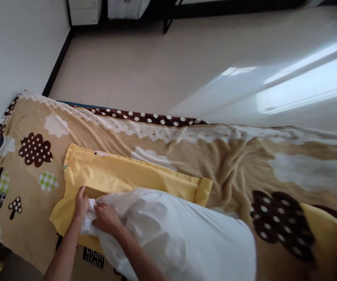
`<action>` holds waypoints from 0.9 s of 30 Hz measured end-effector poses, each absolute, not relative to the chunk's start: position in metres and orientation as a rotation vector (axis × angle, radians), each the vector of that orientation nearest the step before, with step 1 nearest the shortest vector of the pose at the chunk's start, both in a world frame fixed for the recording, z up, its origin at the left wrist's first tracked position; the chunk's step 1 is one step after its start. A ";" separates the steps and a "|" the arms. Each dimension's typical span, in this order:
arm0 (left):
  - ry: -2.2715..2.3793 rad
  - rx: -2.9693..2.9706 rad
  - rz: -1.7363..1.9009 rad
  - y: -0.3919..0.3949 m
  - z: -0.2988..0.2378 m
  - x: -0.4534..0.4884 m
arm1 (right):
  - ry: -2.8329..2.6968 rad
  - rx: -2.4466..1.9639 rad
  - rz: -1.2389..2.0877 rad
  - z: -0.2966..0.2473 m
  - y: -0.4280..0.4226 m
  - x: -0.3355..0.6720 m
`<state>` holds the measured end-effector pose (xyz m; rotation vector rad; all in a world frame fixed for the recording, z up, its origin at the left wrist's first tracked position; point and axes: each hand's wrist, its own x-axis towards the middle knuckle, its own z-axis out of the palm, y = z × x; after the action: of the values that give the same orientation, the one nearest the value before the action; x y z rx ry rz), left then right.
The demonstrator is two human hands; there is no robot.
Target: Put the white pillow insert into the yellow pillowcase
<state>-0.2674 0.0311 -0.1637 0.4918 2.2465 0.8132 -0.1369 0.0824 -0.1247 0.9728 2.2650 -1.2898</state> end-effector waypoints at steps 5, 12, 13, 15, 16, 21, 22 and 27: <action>2.291 0.746 0.679 0.010 -0.141 -0.249 | 2.241 1.331 -1.260 -0.135 0.113 -0.153; 2.329 0.711 0.658 -0.019 -0.125 -0.226 | 2.309 1.548 -1.247 -0.133 0.079 -0.166; 2.321 0.758 0.695 -0.018 -0.122 -0.224 | 2.438 1.398 -1.319 -0.134 0.072 -0.171; 2.325 0.805 0.728 -0.012 -0.117 -0.224 | 2.671 1.035 -1.461 -0.135 0.062 -0.181; 2.348 0.798 0.716 -0.008 -0.116 -0.226 | 2.736 0.913 -1.500 -0.135 0.060 -0.185; 2.500 0.764 0.668 0.008 -0.120 -0.243 | 2.806 1.050 -1.427 -0.125 0.068 -0.169; 2.515 0.751 0.663 0.008 -0.121 -0.245 | 2.854 1.027 -1.404 -0.121 0.070 -0.156; 2.511 0.845 0.620 -0.004 -0.122 -0.243 | 3.122 1.025 -0.876 -0.119 0.092 -0.059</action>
<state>-0.2426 -0.0037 -0.1216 0.8454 2.5110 0.6198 -0.0591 0.0916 -0.1193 1.0246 3.1223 -0.8756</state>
